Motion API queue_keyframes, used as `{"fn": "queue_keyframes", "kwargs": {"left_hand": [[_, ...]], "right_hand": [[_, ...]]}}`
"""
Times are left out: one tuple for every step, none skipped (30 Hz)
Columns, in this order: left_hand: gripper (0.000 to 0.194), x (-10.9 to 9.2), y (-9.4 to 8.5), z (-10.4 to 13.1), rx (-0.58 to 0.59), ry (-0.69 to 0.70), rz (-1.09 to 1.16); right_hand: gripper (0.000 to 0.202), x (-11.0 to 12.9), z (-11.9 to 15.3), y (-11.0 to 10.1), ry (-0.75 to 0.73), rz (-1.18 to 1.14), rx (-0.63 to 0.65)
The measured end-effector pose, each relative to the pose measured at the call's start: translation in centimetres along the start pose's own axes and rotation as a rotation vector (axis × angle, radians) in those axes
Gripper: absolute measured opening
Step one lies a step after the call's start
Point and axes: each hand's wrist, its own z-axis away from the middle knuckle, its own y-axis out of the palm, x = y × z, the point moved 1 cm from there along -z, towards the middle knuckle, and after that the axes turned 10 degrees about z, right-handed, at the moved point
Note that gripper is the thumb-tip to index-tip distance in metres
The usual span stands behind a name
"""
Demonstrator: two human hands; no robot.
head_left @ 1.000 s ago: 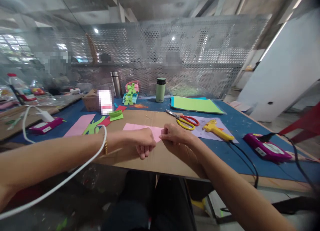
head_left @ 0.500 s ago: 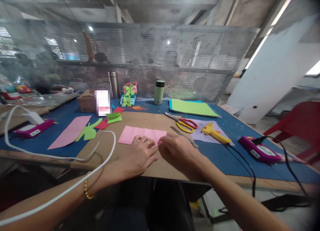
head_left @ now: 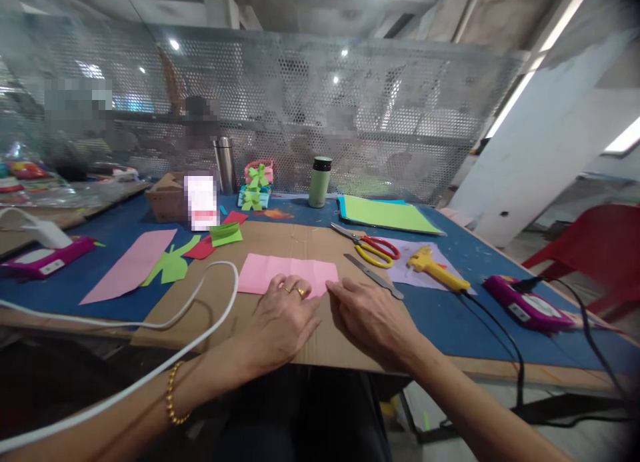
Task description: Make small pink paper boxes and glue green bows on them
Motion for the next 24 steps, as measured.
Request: {"fn": "queue_keyframes", "kwargs": {"left_hand": [[0.03, 0.0, 0.0, 0.0, -0.005, 0.005, -0.006], [0.029, 0.0, 0.0, -0.1, -0.006, 0.008, -0.011], [0.028, 0.0, 0.0, -0.2, -0.005, 0.011, -0.016], [0.027, 0.0, 0.0, -0.3, -0.001, 0.013, -0.02], [0.025, 0.0, 0.0, -0.3, 0.002, 0.01, -0.024], [0.024, 0.0, 0.0, -0.4, 0.009, 0.006, -0.028], [0.025, -0.1, 0.0, -0.5, 0.016, 0.0, -0.033], [0.026, -0.1, 0.1, -0.5, 0.022, -0.008, -0.04], [0.029, -0.2, 0.1, -0.5, 0.025, -0.018, -0.049], [0.032, -0.2, 0.2, -0.4, 0.026, -0.025, -0.063], [0.037, -0.2, 0.2, -0.3, 0.023, -0.024, -0.076], [0.042, -0.1, 0.1, 0.1, 0.013, -0.019, -0.087], [0.047, 0.1, -0.2, 0.5, 0.002, -0.012, -0.096], [0.051, 0.4, -0.5, 1.1, -0.009, -0.004, -0.099], [0.056, 1.1, -1.0, 1.8, -0.026, -0.007, -0.103], [0.056, 1.9, -1.6, 2.6, -0.039, -0.025, -0.116], [0.051, 3.0, -2.2, 3.4, -0.07, -0.06, -0.131], [0.043, 4.2, -2.9, 4.3, -0.104, -0.075, -0.149], [0.038, 5.4, -3.5, 5.0, -0.121, -0.102, -0.168], [0.035, 6.5, -4.1, 5.7, -0.117, -0.112, -0.171], [0.03, 7.5, -4.5, 6.3, -0.099, -0.103, -0.15], [0.027, 8.2, -4.7, 6.6, -0.062, -0.102, -0.121], [0.025, 8.6, -4.9, 6.8, -0.046, -0.1, -0.097], [0.024, 8.6, -4.9, 6.9, -0.031, -0.1, -0.068]], "right_hand": [[0.021, 0.0, 0.1, 0.0, 0.003, 0.004, -0.01], [0.021, 0.1, 0.2, -0.1, -0.007, 0.007, -0.023], [0.021, 0.2, 0.2, -0.2, -0.03, 0.008, -0.034], [0.022, 0.2, 0.3, -0.3, -0.061, 0.006, -0.039], [0.022, 0.3, 0.3, -0.4, -0.093, 0.002, -0.034], [0.022, 0.5, 0.2, -0.5, -0.12, -0.003, -0.017], [0.021, 0.6, 0.2, -0.6, -0.137, -0.006, 0.01], [0.02, 0.8, 0.0, -0.7, -0.14, -0.006, 0.041], [0.019, 1.0, -0.1, -0.8, -0.132, -0.002, 0.068], [0.019, 1.2, -0.3, -0.8, -0.125, 0.003, 0.084], [0.018, 1.4, -0.5, -0.8, -0.124, 0.006, 0.081], [0.017, 1.6, -0.6, -0.8, -0.13, 0.008, 0.059], [0.015, 1.8, -0.7, -0.7, -0.139, 0.01, 0.022], [0.014, 1.9, -0.8, -0.6, -0.146, 0.007, -0.025], [0.013, 1.9, -0.8, -0.5, -0.155, -0.002, -0.075], [0.014, 1.9, -0.8, -0.4, -0.163, -0.018, -0.117], [0.015, 1.9, -0.7, -0.5, -0.167, -0.037, -0.145], [0.017, 1.9, -0.7, -0.6, -0.172, -0.06, -0.161], [0.017, 1.9, -0.7, -0.8, -0.183, -0.077, -0.164], [0.018, 1.9, -0.7, -1.1, -0.197, -0.083, -0.158], [0.018, 2.0, -0.8, -1.5, -0.21, -0.076, -0.144], [0.019, 1.9, -0.9, -1.8, -0.217, -0.059, -0.128], [0.02, 1.9, -1.1, -2.1, -0.221, -0.037, -0.115], [0.021, 1.8, -1.2, -2.2, -0.219, -0.014, -0.103]]}}
